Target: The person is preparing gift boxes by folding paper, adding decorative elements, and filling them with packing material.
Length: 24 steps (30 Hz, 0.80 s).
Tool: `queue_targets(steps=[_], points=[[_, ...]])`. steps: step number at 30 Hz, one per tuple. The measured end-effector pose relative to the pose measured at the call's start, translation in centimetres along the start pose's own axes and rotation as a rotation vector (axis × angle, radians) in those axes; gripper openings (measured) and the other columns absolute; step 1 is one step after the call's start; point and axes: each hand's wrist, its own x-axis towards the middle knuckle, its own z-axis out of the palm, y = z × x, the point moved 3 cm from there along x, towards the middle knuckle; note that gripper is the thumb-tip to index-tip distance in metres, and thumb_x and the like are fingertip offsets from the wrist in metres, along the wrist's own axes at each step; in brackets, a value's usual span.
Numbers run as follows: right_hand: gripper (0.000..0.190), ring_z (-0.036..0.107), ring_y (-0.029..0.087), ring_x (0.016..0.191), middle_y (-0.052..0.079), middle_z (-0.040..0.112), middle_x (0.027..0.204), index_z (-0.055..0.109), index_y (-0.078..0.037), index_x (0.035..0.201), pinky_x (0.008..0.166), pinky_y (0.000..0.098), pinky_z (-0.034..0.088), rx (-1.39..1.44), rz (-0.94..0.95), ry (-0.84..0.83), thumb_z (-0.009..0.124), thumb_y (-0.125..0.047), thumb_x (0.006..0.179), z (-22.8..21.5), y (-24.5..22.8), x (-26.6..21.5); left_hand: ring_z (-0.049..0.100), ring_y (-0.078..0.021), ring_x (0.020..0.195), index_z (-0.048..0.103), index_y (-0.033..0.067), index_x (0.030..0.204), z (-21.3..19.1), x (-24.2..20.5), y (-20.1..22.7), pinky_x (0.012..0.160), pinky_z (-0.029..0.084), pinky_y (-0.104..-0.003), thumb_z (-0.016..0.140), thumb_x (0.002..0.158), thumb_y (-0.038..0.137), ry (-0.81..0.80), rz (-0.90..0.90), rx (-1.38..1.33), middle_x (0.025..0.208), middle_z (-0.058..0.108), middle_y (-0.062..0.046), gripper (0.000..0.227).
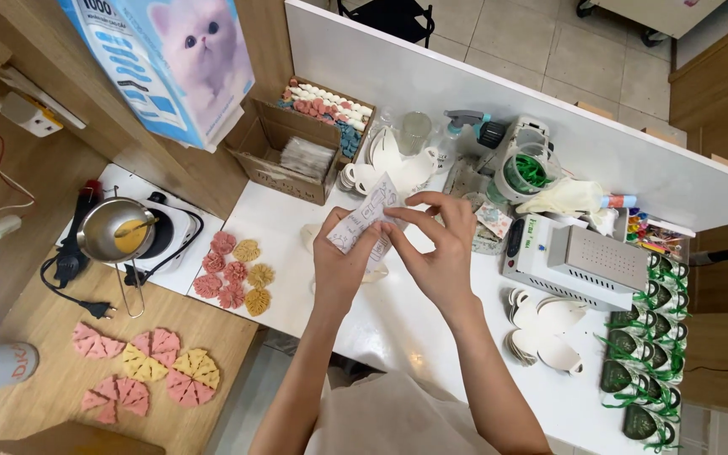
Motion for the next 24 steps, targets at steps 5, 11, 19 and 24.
queue_targets(steps=[5, 11, 19, 24], points=[[0.022, 0.059, 0.019, 0.097, -0.002, 0.077, 0.099, 0.081, -0.015, 0.104, 0.091, 0.037, 0.04, 0.082, 0.058, -0.135, 0.086, -0.019, 0.082, -0.5, 0.1, -1.4, 0.057, -0.002, 0.071, 0.063, 0.0041, 0.087, -1.4, -2.8, 1.2, 0.06, 0.047, -0.021, 0.075, 0.094, 0.009, -0.057, 0.019, 0.089, 0.079, 0.066, 0.001, 0.015], [0.017, 0.06, 0.017, 0.088, -0.001, 0.079, 0.091, 0.083, -0.012, 0.1, 0.088, 0.0332, 0.047, 0.278, 0.133, -0.273, 0.082, -0.014, 0.083, 0.4, -0.8, -3.3, 0.059, -0.0012, 0.07, 0.062, 0.0033, 0.085, -3.3, -6.3, 1.8, 0.059, 0.048, -0.02, 0.076, 0.092, 0.008, 0.023, 0.026, 0.163, 0.078, 0.068, 0.0, 0.016], [0.011, 0.061, 0.013, 0.083, 0.003, 0.077, 0.09, 0.079, -0.005, 0.099, 0.078, 0.0287, 0.052, 0.443, 0.261, -0.329, 0.075, -0.011, 0.091, 3.3, -1.3, -6.0, 0.062, -0.0037, 0.071, 0.068, -0.0019, 0.095, -5.8, -10.4, 1.8, 0.06, 0.051, -0.021, 0.074, 0.093, 0.01, 0.223, 0.031, 0.17, 0.081, 0.071, -0.003, 0.014], [0.016, 0.068, 0.009, 0.081, 0.007, 0.076, 0.092, 0.071, 0.0, 0.104, 0.076, 0.0258, 0.058, 0.598, 0.587, -0.422, 0.068, -0.015, 0.099, 5.5, 0.2, -7.1, 0.071, -0.0112, 0.076, 0.065, -0.0054, 0.106, -8.6, -11.3, 1.0, 0.067, 0.058, -0.026, 0.077, 0.086, 0.012, 0.398, -0.116, 0.132, 0.089, 0.076, -0.005, 0.03]])
